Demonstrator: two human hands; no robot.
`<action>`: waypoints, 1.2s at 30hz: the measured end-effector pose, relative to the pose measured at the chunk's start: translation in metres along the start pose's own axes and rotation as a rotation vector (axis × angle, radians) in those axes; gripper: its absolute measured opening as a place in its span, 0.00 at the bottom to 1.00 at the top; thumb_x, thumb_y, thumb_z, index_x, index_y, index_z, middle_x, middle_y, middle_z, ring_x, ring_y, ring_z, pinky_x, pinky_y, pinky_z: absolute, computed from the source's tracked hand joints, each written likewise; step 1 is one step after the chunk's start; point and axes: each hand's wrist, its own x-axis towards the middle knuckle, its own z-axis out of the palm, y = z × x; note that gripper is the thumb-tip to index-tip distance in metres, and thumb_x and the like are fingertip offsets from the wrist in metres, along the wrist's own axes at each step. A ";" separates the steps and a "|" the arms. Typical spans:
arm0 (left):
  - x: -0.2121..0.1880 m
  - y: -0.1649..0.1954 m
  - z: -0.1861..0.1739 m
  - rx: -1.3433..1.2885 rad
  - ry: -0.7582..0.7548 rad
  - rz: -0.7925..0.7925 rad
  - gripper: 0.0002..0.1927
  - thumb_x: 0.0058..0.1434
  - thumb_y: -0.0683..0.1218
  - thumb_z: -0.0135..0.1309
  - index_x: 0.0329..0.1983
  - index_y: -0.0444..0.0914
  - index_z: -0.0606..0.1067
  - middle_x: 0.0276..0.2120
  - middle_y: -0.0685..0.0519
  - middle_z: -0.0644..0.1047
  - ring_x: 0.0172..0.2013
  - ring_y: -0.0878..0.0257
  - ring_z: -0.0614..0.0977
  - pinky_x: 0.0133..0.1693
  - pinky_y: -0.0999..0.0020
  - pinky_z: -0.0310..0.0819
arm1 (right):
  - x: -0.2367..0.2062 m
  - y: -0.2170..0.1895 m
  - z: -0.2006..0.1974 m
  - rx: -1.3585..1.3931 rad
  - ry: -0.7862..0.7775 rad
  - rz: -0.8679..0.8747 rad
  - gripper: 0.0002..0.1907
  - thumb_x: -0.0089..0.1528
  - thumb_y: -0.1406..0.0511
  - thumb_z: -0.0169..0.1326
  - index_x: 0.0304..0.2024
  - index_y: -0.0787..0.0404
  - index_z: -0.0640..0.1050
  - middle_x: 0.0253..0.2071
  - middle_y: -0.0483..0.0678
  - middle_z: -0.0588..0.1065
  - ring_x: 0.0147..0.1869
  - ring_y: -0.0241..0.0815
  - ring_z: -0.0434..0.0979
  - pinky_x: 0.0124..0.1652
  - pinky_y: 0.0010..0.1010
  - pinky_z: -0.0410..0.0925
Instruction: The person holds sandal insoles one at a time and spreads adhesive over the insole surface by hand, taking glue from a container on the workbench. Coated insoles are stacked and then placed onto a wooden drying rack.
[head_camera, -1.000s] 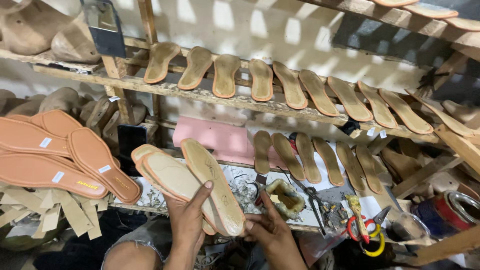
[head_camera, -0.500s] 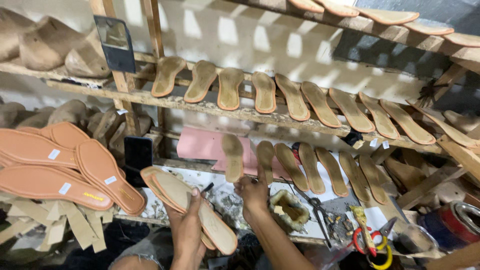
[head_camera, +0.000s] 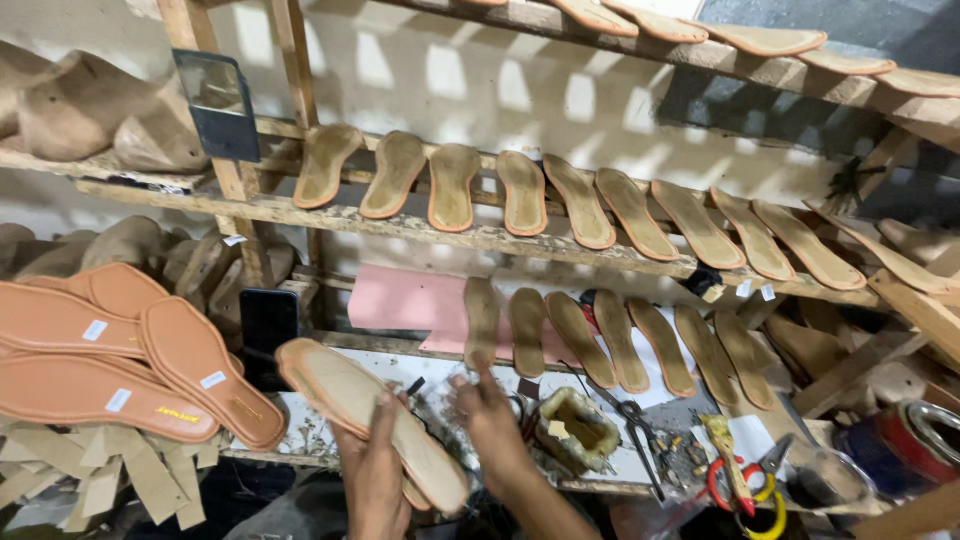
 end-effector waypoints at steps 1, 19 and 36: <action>-0.003 0.000 0.002 -0.007 0.024 0.024 0.32 0.63 0.44 0.53 0.69 0.42 0.57 0.51 0.49 0.76 0.45 0.63 0.80 0.45 0.65 0.77 | -0.020 -0.005 0.003 0.037 -0.036 0.128 0.38 0.65 0.54 0.48 0.75 0.48 0.54 0.64 0.56 0.75 0.68 0.52 0.72 0.63 0.40 0.65; -0.036 0.015 0.013 0.239 -0.343 -0.329 0.24 0.63 0.51 0.51 0.62 0.41 0.68 0.51 0.49 0.81 0.40 0.60 0.82 0.37 0.63 0.79 | -0.072 -0.064 -0.183 -1.703 -0.133 -0.359 0.37 0.60 0.41 0.51 0.71 0.37 0.69 0.80 0.52 0.46 0.79 0.65 0.35 0.67 0.65 0.38; -0.036 -0.037 0.006 0.170 -0.649 -0.503 0.34 0.61 0.41 0.54 0.73 0.36 0.63 0.60 0.41 0.75 0.55 0.56 0.80 0.53 0.65 0.76 | -0.064 -0.074 -0.190 -0.458 -0.252 -0.380 0.22 0.73 0.50 0.42 0.56 0.49 0.82 0.53 0.61 0.74 0.61 0.61 0.71 0.62 0.49 0.61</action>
